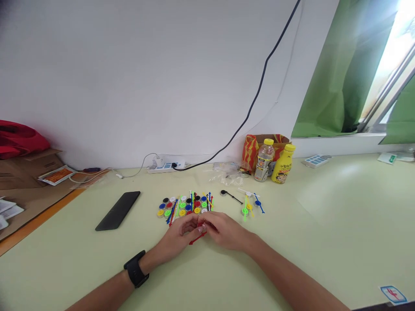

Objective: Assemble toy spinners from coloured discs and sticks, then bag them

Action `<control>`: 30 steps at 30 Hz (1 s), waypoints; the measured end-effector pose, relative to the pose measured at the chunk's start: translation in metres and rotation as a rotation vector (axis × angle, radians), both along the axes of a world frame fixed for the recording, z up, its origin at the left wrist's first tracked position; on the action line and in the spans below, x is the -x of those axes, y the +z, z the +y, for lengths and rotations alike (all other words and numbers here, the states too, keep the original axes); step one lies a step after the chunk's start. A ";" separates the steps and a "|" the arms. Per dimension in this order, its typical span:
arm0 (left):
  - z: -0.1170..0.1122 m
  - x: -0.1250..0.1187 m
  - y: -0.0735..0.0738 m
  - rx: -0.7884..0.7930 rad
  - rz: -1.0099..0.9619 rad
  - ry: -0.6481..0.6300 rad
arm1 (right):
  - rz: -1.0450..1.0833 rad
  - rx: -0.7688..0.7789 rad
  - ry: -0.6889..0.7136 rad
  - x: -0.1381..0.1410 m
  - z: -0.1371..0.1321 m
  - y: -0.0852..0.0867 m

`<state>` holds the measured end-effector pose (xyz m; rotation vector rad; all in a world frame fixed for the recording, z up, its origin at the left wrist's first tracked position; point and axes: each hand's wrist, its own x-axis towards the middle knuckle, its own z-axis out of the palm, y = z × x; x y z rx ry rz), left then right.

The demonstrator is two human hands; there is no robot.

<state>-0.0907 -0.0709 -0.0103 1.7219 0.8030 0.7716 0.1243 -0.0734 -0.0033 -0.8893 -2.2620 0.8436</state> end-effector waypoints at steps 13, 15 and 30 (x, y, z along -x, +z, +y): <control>0.000 0.000 -0.001 -0.001 -0.007 0.005 | -0.034 0.003 0.005 0.000 -0.001 0.002; -0.001 0.000 -0.001 0.001 -0.012 0.007 | -0.040 0.001 0.002 0.000 -0.001 0.002; -0.001 -0.001 0.002 -0.021 0.033 0.007 | -0.136 -0.008 -0.026 -0.003 -0.002 0.003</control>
